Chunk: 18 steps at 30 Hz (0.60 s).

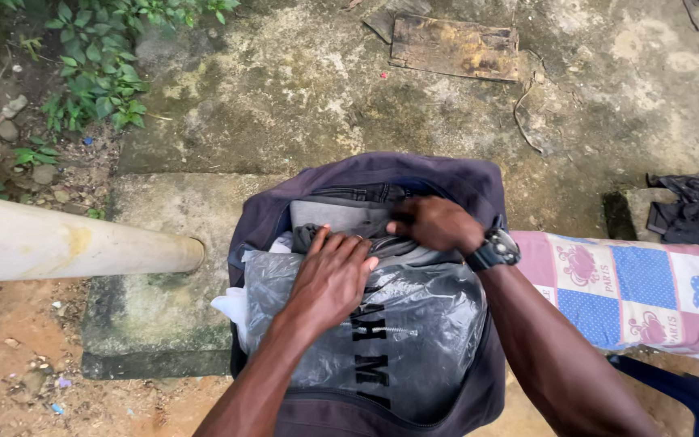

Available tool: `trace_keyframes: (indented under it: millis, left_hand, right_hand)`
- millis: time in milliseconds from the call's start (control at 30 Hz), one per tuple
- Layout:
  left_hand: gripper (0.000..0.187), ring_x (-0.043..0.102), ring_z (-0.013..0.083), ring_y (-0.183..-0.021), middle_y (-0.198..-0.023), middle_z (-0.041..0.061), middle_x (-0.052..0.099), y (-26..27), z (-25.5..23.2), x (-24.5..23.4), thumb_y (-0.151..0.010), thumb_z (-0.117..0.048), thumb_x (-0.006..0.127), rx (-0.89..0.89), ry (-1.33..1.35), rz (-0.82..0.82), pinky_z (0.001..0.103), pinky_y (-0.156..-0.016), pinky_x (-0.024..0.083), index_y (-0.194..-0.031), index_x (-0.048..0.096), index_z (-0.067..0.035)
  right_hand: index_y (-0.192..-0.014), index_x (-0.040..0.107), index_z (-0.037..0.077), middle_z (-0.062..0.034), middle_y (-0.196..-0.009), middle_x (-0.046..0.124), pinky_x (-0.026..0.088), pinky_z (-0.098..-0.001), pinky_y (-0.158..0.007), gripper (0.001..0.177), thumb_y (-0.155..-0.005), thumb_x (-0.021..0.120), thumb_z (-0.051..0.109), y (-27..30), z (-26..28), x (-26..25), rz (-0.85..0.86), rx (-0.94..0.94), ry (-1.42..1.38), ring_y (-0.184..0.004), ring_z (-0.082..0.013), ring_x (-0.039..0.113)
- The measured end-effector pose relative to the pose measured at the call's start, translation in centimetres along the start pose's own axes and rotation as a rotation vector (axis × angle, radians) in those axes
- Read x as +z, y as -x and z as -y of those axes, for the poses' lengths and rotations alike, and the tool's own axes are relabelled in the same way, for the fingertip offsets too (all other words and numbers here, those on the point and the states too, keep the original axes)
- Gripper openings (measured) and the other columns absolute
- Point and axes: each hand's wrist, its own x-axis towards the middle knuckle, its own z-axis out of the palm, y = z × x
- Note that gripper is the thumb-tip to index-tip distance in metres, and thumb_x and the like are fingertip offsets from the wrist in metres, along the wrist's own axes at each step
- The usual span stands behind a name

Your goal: The person removes plastic-wrapped and loose clothing items from a bag, placing them on a bench and chair, before putting some items back into the bag.

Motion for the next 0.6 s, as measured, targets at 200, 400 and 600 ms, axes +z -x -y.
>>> trace_keyframes:
  millis: [200,400,600]
  left_hand:
    - [0.040,0.060,0.0348,-0.122,-0.123,0.020,0.067,0.7,-0.8,-0.7,-0.104,-0.027,0.043,-0.118,0.118,-0.049,0.055,-0.122,0.028,-0.124,0.066,0.000]
    - [0.069,0.060,0.0388,-0.126,-0.130,0.017,0.070,-0.2,-0.6,-2.1,-0.099,-0.062,0.042,0.162,-0.291,-0.656,0.051,-0.113,0.025,-0.132,0.070,-0.007]
    - [0.095,0.068,0.0359,-0.096,-0.090,0.023,0.074,-0.5,-0.4,-3.4,-0.089,-0.080,0.034,-0.019,0.071,0.042,0.065,-0.115,0.023,-0.093,0.078,0.004]
  right_hand:
    - [-0.108,0.077,0.017,-0.0137,-0.102,0.077,0.056,-0.0456,-0.085,0.040,-0.101,0.049,0.044,2.2,5.0,-1.7,0.339,0.196,0.144,-0.091,-0.0337,0.073]
    - [-0.098,0.075,0.010,-0.0145,-0.103,0.073,0.052,-0.0522,-0.079,0.030,-0.096,0.054,0.031,8.1,8.9,-1.4,0.123,0.045,0.145,-0.088,-0.0378,0.068]
    - [-0.139,0.063,0.011,-0.0102,-0.128,0.069,0.051,-0.0429,-0.095,0.051,-0.097,0.055,0.038,8.5,7.3,-3.4,0.265,0.096,-0.174,-0.111,-0.0281,0.068]
